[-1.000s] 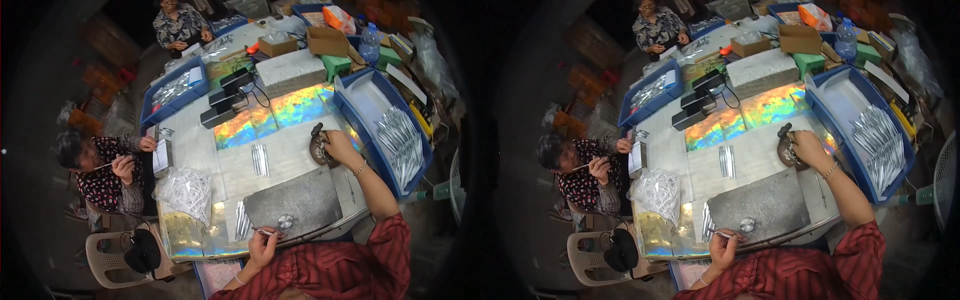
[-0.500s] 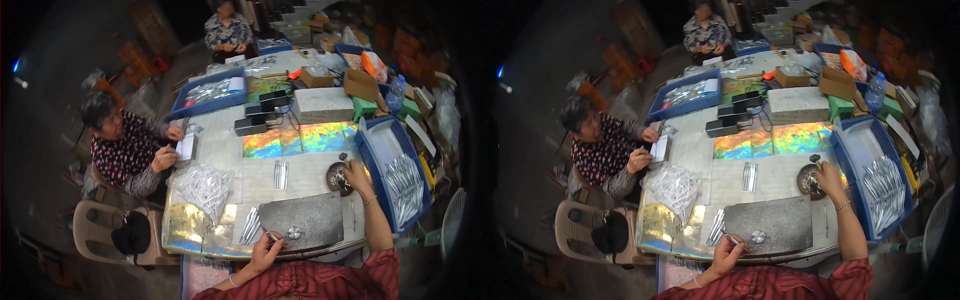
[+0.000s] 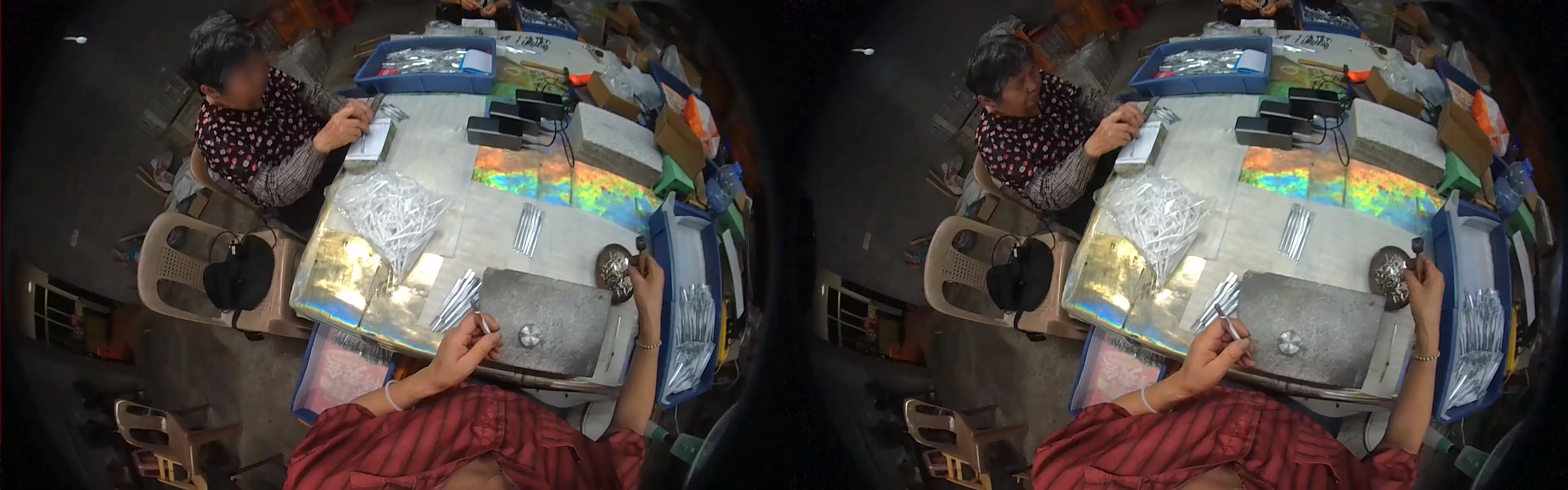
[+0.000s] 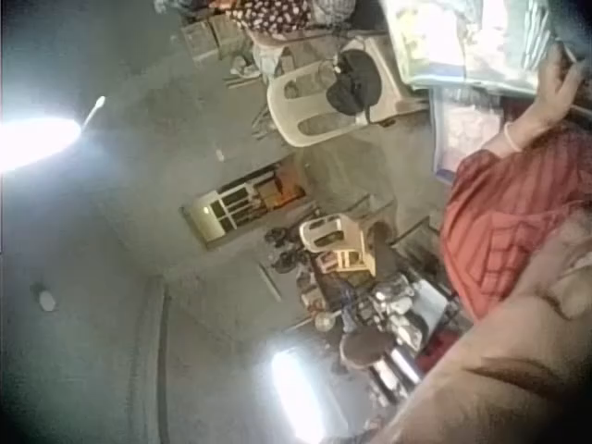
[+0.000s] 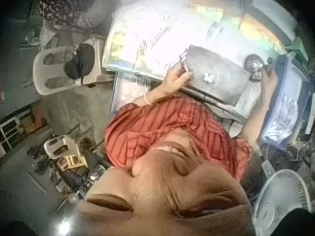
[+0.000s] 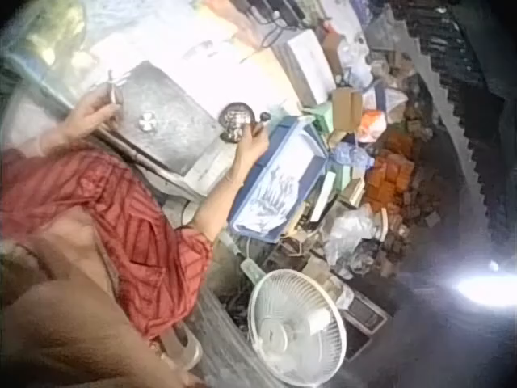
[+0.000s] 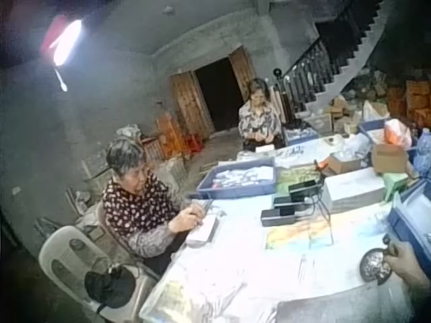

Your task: Assembling and hammering small metal components on a workbench.

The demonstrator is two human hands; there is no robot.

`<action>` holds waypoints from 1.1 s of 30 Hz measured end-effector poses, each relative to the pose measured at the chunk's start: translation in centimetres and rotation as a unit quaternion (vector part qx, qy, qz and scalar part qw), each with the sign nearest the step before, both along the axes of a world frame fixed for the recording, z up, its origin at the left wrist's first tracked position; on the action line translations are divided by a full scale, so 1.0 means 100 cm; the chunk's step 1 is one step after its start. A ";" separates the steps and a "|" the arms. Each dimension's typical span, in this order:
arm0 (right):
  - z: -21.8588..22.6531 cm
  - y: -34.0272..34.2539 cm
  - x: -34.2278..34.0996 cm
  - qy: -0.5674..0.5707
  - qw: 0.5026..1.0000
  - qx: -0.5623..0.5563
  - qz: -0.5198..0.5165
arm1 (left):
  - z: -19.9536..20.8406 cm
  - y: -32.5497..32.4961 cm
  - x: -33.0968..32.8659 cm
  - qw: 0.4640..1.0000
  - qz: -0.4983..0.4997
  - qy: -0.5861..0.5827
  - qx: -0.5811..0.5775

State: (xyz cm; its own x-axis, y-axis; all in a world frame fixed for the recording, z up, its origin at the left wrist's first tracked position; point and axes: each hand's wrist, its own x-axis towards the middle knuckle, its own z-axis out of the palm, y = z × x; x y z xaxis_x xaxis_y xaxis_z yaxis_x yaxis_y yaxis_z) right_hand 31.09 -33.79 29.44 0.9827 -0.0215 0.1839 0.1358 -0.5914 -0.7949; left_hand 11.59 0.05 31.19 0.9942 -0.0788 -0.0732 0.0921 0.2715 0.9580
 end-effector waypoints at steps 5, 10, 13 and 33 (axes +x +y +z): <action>0.047 0.047 -0.066 0.095 0.980 0.175 0.011 | -0.002 -0.005 0.000 0.997 -0.016 0.036 -0.060; 0.063 0.094 -0.117 0.213 0.938 0.266 0.069 | 0.005 -0.010 0.007 0.991 -0.049 0.102 -0.078; 0.060 0.112 -0.121 0.285 0.896 0.301 0.158 | 0.017 -0.010 0.011 0.988 -0.052 0.121 -0.075; 0.062 0.106 -0.141 0.270 0.811 0.513 0.078 | 0.116 -0.011 0.036 0.859 -0.070 -0.384 0.332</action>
State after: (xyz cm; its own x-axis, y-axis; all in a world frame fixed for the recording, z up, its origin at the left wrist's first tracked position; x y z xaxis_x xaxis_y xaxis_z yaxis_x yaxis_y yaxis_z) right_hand 17.01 -23.16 35.61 0.9199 0.2411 -0.3093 -0.3854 0.4096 -0.8268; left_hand 15.23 -1.04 42.81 0.7541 -0.3951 0.5246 -0.6483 -0.3201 0.6909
